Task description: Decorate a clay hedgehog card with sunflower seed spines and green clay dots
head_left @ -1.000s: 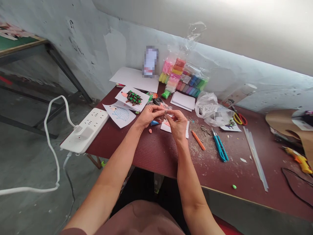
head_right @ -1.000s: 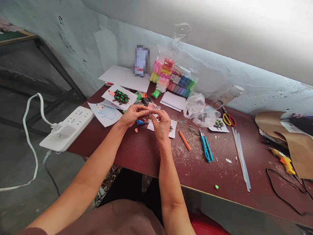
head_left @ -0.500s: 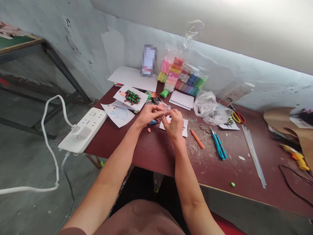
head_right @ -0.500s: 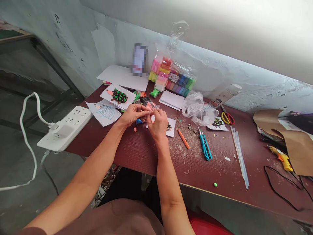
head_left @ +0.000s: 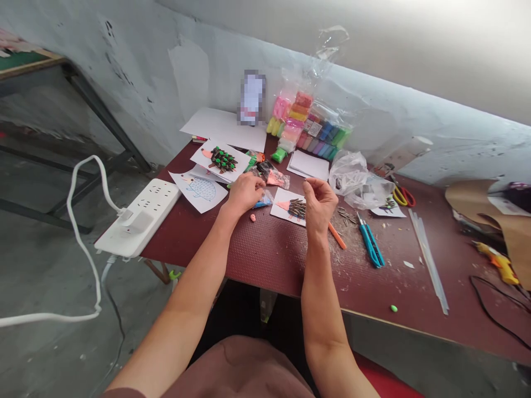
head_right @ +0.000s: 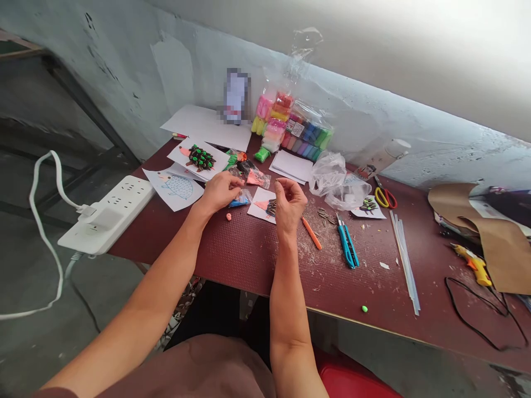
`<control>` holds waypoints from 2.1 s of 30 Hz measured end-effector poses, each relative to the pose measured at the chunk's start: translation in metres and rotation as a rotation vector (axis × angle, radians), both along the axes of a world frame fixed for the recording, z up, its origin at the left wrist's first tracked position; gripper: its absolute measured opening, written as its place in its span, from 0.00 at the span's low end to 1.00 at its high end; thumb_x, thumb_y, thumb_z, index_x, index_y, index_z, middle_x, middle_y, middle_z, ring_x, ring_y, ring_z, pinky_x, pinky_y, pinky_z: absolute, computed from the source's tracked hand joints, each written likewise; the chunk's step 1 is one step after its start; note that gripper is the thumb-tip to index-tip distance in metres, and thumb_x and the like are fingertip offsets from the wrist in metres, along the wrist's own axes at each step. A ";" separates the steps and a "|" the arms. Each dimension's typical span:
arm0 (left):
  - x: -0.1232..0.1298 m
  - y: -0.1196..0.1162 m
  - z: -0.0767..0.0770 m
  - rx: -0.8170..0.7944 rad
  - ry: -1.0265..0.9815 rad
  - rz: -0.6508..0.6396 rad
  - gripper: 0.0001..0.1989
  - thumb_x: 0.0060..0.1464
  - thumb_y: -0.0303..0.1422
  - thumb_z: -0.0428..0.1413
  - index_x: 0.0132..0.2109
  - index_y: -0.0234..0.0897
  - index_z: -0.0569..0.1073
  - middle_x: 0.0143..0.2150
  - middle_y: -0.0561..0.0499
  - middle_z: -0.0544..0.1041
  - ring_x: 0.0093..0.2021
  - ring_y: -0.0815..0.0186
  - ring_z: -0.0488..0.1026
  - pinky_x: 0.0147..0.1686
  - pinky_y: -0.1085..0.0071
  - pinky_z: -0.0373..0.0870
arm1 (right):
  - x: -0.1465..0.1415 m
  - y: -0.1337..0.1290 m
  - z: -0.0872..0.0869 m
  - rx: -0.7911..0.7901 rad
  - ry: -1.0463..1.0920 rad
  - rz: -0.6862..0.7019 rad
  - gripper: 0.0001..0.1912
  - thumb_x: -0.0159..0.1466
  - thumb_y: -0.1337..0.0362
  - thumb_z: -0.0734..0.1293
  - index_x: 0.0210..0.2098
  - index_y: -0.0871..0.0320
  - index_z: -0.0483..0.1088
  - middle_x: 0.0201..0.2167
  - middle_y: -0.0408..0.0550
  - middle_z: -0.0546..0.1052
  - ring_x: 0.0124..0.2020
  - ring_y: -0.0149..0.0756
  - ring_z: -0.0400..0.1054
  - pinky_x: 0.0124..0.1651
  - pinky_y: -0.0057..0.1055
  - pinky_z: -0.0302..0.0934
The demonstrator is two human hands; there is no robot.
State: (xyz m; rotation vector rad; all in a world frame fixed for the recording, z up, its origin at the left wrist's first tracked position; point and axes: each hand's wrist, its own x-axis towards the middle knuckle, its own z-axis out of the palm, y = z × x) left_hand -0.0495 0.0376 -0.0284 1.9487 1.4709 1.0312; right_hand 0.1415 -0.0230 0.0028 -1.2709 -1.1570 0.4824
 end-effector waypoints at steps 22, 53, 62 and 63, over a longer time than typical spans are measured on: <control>0.015 -0.020 0.030 -0.507 -0.758 -0.409 0.27 0.46 0.55 0.72 0.33 0.32 0.81 0.30 0.45 0.83 0.27 0.67 0.78 0.27 0.73 0.71 | -0.023 -0.011 -0.005 -0.095 -0.100 0.198 0.16 0.61 0.50 0.77 0.42 0.53 0.78 0.31 0.40 0.75 0.25 0.29 0.57 0.29 0.30 0.54; 0.010 -0.025 0.040 -0.376 -0.580 -0.507 0.26 0.58 0.55 0.64 0.35 0.32 0.81 0.31 0.45 0.82 0.27 0.68 0.78 0.27 0.74 0.70 | -0.011 -0.014 0.003 -0.122 -0.119 0.247 0.13 0.63 0.51 0.74 0.36 0.54 0.80 0.33 0.45 0.79 0.30 0.32 0.63 0.32 0.31 0.61; 0.015 -0.030 0.040 -0.428 -0.633 -0.610 0.24 0.55 0.52 0.69 0.36 0.30 0.82 0.34 0.43 0.83 0.27 0.69 0.77 0.25 0.75 0.67 | -0.002 -0.020 0.010 -0.100 -0.093 0.223 0.14 0.62 0.49 0.74 0.34 0.54 0.79 0.32 0.45 0.78 0.32 0.33 0.65 0.33 0.31 0.61; 0.015 -0.031 0.041 -0.430 -0.632 -0.615 0.24 0.55 0.51 0.69 0.36 0.30 0.82 0.33 0.43 0.83 0.27 0.69 0.77 0.25 0.75 0.67 | -0.001 -0.022 0.010 -0.110 -0.081 0.225 0.14 0.62 0.49 0.75 0.35 0.54 0.80 0.31 0.44 0.78 0.32 0.33 0.66 0.33 0.30 0.62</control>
